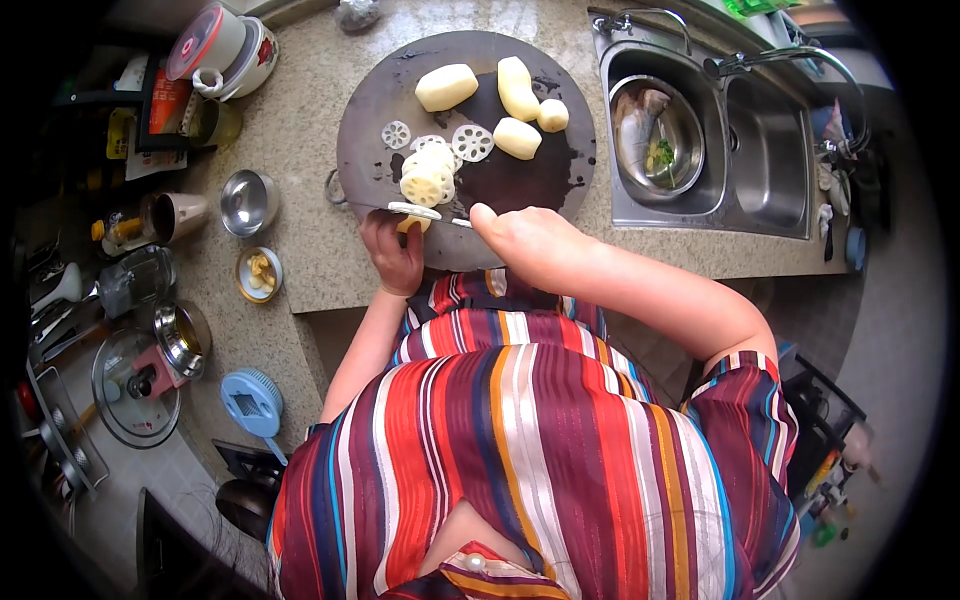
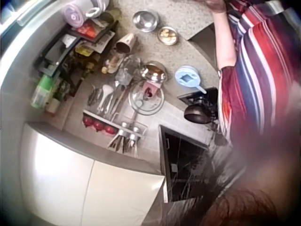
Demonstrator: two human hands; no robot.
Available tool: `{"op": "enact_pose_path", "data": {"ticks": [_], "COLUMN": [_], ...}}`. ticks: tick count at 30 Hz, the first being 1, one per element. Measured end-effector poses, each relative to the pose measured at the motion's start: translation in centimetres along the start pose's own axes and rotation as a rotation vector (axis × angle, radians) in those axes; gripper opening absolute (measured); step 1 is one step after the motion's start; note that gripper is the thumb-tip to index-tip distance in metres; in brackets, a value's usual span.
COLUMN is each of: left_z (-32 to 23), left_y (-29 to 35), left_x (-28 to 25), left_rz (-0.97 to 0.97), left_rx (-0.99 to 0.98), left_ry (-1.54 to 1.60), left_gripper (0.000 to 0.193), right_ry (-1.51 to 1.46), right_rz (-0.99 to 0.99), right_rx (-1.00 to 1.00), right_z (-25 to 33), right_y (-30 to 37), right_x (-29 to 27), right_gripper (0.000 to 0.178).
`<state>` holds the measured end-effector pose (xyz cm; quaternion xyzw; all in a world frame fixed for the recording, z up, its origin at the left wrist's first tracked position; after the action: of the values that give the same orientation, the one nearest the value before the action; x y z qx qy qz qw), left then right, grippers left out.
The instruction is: The person slices a lotus root into thin rounds on a wooden cutting board using a large kitchen knife, handling the root and the slices by hand.
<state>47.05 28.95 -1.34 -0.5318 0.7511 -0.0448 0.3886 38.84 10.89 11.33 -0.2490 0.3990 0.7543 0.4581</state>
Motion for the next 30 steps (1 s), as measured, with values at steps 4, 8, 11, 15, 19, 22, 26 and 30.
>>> {"op": "enact_pose_path", "data": {"ticks": [4,8,11,15,19,22,26,30], "left_z": [0.1,0.3,0.2,0.3,0.2,0.5,-0.1,-0.1], "left_y": [0.0,0.1,0.2,0.3,0.3,0.1,-0.5,-0.4], "left_x": [0.1,0.1,0.1,0.1,0.1,0.2,0.0,0.1], "left_rz": [0.002,-0.011,-0.013,-0.013,-0.023,-0.032,-0.027,-0.024], "left_rx": [-0.013,-0.024,-0.017,-0.04,-0.029,-0.108,-0.017,-0.01], "left_ry": [0.002,0.01,0.003,-0.004,-0.009,0.029,-0.027,-0.033], "left_gripper": [0.028,0.028,0.028,0.029,0.029,0.027,0.025,0.026], "right_ry": [-0.008,-0.034,-0.039,-0.049,-0.048,-0.029,0.012,0.02], "right_rz": [0.006,0.027,0.019,0.02,0.031,-0.002,0.015,-0.023], "right_rx": [0.0,0.0,0.0,0.008,-0.028,0.002,0.012,-0.003], "right_z": [0.0,-0.7,-1.0,-0.8,-0.9,-2.0,-2.4,-2.8], "right_y": [-0.3,-0.6,-0.8,-1.1,-1.5,-2.4,-3.3,-3.2], "right_x": [-0.1,0.5,1.0,1.0,0.9,3.0,3.5,4.0], "right_gripper": [0.025,0.026,0.027,0.026,0.023,0.021,0.021,0.021]}}
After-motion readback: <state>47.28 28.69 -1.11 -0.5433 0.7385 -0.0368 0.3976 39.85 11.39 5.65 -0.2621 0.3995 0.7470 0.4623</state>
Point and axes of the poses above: each hand's wrist, its own y-axis away from the middle knuckle, its own x-axis out of the palm, z = x × y, the point moved 4 cm from there along -y, towards the middle knuckle, and after that the axes turned 7 degrees about -x, right-handed, at the moved point
